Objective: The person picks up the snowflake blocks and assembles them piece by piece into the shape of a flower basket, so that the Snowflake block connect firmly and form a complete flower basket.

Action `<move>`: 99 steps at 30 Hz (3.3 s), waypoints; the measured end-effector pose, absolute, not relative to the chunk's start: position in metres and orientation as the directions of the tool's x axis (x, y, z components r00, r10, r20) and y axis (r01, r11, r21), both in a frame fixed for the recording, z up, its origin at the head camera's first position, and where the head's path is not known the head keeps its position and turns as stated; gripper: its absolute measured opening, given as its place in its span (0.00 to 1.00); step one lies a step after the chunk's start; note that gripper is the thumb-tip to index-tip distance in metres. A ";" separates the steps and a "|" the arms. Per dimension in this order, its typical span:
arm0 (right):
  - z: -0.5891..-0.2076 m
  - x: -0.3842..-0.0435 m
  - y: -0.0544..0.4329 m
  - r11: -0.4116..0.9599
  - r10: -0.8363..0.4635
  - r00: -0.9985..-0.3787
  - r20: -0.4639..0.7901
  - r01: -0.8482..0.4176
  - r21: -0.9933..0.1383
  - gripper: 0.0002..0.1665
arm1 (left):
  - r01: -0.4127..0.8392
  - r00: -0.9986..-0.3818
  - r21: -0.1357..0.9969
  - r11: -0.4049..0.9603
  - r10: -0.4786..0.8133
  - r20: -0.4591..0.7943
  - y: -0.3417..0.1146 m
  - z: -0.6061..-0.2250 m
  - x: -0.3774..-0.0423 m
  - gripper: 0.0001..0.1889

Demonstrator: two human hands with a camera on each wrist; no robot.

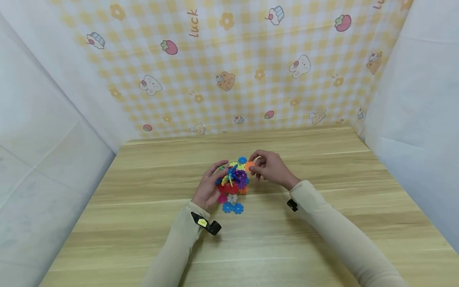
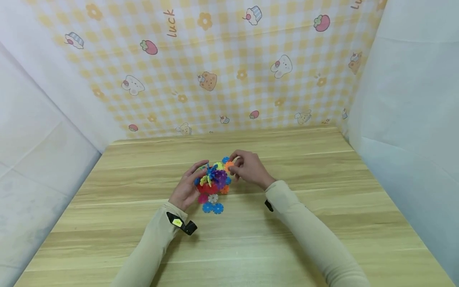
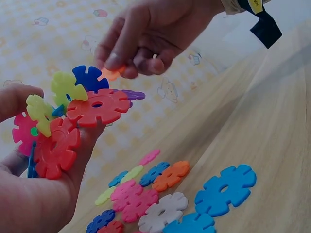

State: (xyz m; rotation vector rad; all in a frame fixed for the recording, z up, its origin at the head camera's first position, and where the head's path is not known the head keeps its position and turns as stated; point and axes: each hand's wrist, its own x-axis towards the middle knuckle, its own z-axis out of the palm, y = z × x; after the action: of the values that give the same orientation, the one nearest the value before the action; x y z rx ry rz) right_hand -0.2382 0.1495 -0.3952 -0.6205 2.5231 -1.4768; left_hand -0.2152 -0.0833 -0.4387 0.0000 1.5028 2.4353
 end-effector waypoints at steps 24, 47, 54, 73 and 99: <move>-0.393 -0.223 0.136 0.452 -0.400 -0.907 0.131 -0.320 -0.833 0.09 | -0.178 -0.966 0.941 -0.287 0.232 -0.112 -0.077 -0.437 -0.216 0.18; -0.421 -0.231 0.128 0.590 -0.578 -0.815 -0.029 -0.394 -0.705 0.13 | -0.141 -0.990 0.928 -0.344 0.064 -0.126 -0.093 -0.434 -0.221 0.20; -0.422 -0.232 0.114 0.738 -0.616 -0.784 -0.079 -0.539 -0.406 0.09 | -0.167 -0.982 0.910 -0.379 0.146 -0.119 -0.094 -0.436 -0.221 0.16; -0.424 -0.235 0.129 0.699 -0.589 -0.807 -0.033 -0.489 -0.522 0.09 | -0.201 -0.936 0.926 -0.321 0.342 -0.085 -0.096 -0.436 -0.217 0.13; -0.388 -0.224 0.148 0.396 -0.418 -0.895 0.155 -0.333 -0.856 0.06 | -0.163 -0.921 0.978 -0.133 0.377 -0.103 -0.088 -0.441 -0.219 0.14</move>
State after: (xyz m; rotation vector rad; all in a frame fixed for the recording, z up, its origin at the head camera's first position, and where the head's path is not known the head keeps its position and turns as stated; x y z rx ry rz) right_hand -0.2241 0.1481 -0.3884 -0.6887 2.5522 -1.5341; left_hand -0.2190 -0.0879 -0.4414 0.2382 1.7889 2.1125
